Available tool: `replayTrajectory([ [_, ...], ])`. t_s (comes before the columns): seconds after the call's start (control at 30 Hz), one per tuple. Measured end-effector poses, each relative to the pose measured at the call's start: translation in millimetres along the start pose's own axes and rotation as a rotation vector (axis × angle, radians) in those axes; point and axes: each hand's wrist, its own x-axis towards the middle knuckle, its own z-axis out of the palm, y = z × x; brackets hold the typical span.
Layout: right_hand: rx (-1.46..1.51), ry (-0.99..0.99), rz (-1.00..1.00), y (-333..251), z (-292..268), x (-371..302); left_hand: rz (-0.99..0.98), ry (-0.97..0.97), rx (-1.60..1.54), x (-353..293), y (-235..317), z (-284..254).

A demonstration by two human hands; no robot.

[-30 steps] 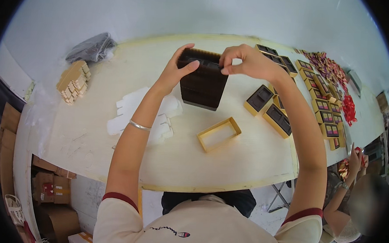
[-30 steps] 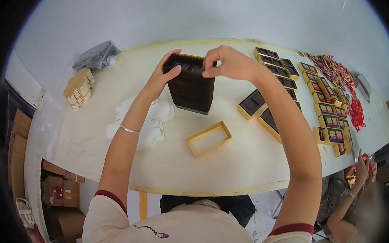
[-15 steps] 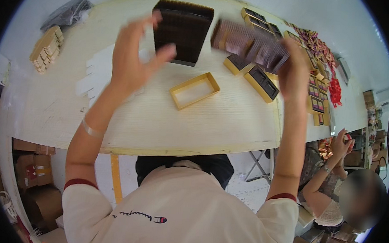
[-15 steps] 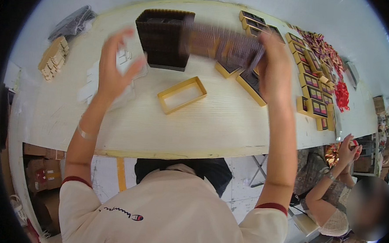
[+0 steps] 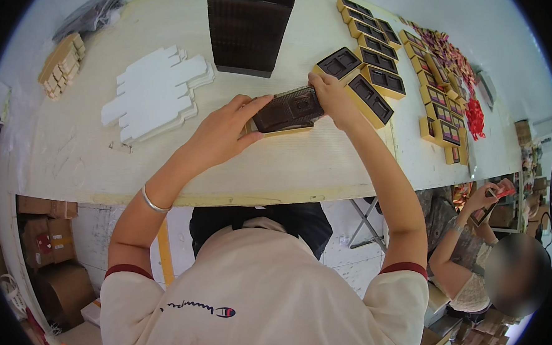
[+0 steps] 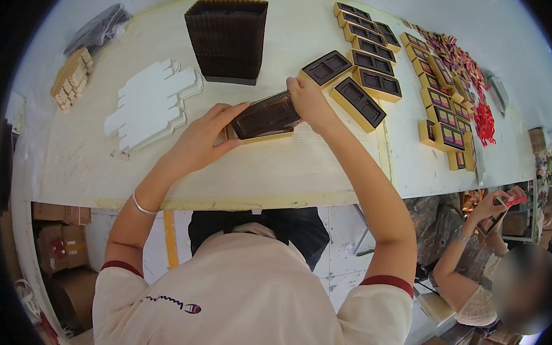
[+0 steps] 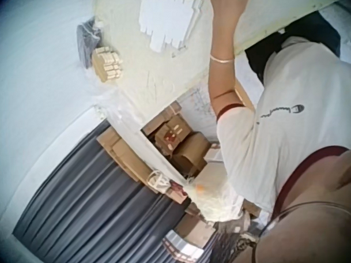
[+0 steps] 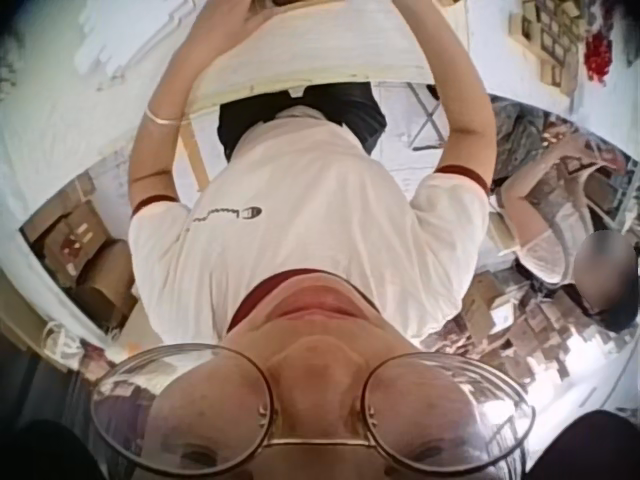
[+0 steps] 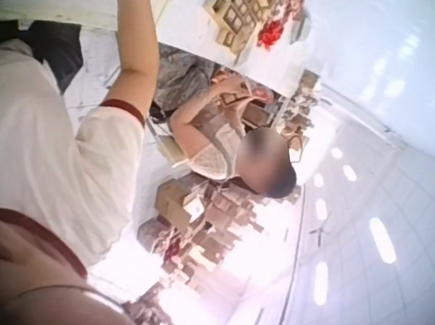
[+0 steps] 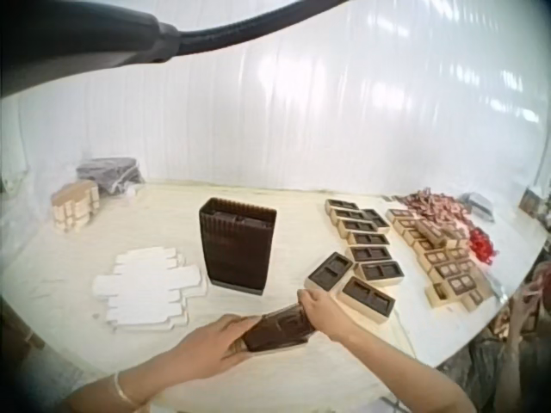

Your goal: The person folds flat white cardboard pieces into small rectangular boxes and inserts black foam inserts into them. The person repeats this process multiple times, stacking the completed boxes on the table.

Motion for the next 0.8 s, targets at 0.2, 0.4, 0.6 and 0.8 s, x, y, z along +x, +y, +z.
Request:
replayTrajectory([
  [0.2,-0.035,-0.013,-0.555,12,-11,-40,0.055,0.0,0.084,1,-6,2],
  [0.4,-0.652,-0.044,-0.94,25,-25,-75,0.096,-0.099,-0.022,7,-10,1],
  [0.6,-0.594,-0.14,-0.729,3,-52,-92,0.101,-0.099,-0.087,7,-8,2],
  [0.8,-0.64,-0.076,-0.786,30,-11,-86,0.096,-0.152,-0.083,12,1,3],
])
